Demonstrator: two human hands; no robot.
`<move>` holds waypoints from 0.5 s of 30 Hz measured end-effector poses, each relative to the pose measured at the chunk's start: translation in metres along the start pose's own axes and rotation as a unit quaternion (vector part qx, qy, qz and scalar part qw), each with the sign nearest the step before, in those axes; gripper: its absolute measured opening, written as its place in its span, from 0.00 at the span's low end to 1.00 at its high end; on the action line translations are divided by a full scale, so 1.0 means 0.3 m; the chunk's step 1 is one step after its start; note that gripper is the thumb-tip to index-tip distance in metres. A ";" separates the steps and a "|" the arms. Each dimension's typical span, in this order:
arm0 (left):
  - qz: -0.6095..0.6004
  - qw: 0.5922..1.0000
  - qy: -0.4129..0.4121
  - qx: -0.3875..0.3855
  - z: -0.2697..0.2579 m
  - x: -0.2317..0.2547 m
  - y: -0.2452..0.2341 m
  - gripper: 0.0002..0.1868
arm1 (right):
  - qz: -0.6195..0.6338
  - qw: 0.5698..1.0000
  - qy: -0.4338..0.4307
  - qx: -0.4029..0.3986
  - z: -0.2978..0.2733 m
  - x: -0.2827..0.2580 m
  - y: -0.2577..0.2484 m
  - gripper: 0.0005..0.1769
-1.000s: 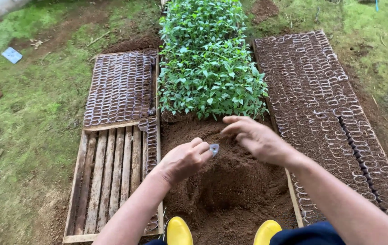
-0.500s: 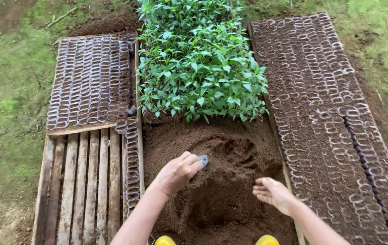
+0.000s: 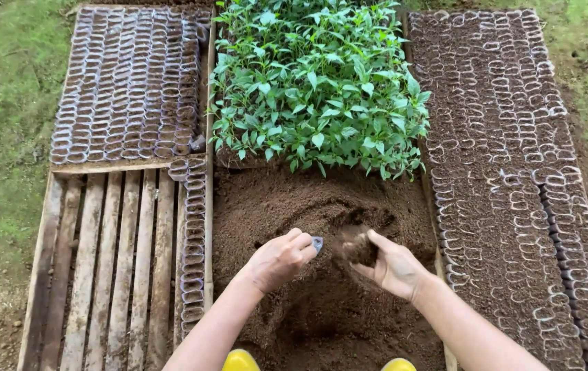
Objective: Filling small plastic seedling cups with soil by hand and arranging them in a wooden tray
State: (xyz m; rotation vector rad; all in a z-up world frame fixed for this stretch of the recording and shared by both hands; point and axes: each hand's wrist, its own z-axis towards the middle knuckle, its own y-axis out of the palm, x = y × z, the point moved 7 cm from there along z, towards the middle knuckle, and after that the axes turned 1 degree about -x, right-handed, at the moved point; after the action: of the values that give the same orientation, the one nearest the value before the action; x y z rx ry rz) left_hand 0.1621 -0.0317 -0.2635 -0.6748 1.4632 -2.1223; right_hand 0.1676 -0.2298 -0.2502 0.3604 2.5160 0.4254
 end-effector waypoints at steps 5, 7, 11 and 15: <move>0.009 1.000 0.009 -0.001 0.020 0.022 0.012 0.05 | -0.061 0.997 -0.028 -0.023 -0.036 -0.066 0.134 0.19; -0.008 1.000 -0.001 -0.002 0.029 0.030 0.001 0.05 | -0.091 0.995 -0.038 -0.028 -0.056 -0.091 0.195 0.18; -0.004 1.000 -0.027 0.000 0.036 0.044 -0.040 0.06 | -0.277 0.958 -0.066 -0.022 -0.066 -0.123 0.249 0.21; -0.009 0.999 -0.037 0.004 0.016 0.038 -0.002 0.05 | -0.525 0.844 -0.092 -0.058 -0.071 -0.120 0.292 0.29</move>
State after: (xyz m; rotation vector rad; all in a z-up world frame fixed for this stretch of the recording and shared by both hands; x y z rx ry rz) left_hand 0.1565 -0.0420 -0.2598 -0.7583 1.4146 -2.0920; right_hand 0.1992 -0.1668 -0.1833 -0.9566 2.0801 0.0741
